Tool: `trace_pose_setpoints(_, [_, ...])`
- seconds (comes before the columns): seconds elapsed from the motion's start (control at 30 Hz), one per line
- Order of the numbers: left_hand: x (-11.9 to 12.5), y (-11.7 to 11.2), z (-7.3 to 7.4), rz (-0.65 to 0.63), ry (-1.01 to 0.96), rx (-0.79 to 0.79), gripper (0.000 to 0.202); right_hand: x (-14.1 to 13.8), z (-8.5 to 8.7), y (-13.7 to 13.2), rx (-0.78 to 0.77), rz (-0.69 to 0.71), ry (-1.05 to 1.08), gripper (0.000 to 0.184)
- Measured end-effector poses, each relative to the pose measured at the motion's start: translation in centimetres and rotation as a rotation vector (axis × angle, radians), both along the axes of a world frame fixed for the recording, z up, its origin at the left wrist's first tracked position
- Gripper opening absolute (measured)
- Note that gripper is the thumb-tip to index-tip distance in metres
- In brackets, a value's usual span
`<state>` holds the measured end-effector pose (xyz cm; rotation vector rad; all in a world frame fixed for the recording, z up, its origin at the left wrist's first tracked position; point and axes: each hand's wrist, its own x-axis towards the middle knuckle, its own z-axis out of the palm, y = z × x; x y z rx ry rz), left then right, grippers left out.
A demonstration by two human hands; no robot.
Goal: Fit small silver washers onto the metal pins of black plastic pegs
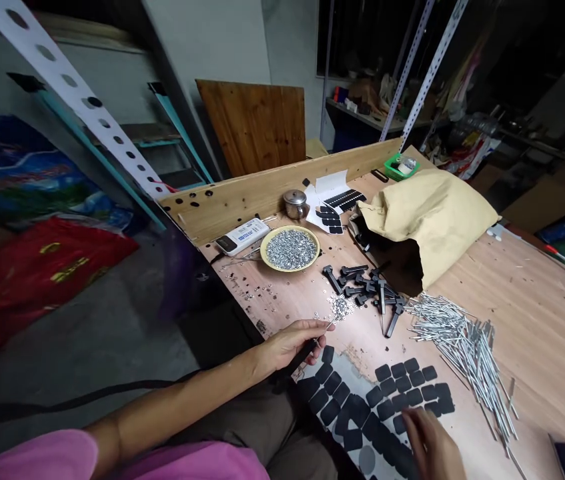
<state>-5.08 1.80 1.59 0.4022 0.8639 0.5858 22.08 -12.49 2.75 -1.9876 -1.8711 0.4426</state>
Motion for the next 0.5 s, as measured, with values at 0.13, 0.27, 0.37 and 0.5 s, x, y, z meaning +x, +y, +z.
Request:
trace_pose_setpoints(0.13, [-0.3,-0.2,-0.1,-0.008,0.014,0.046,0.03,-3.5,-2.1,9.5,0.038,-0.014,-0.022,0.052])
trace_pose_setpoints(0.27, [-0.3,0.0,-0.5,-0.031,-0.001,0.041,0.037,-6.0,-4.6,14.7,0.092,-0.053,-0.103,0.043])
trace_pose_setpoints(0.37, [0.0,0.1,-0.6,-0.041,0.016,0.062,0.036,-6.5,-5.5,17.0,0.095,-0.08,-0.154,0.036])
trace_pose_setpoints(0.5, [0.2,0.4,-0.5,-0.066,0.033,0.093,0.038,-6.6,-5.6,18.2,0.087,-0.077,-0.207,0.033])
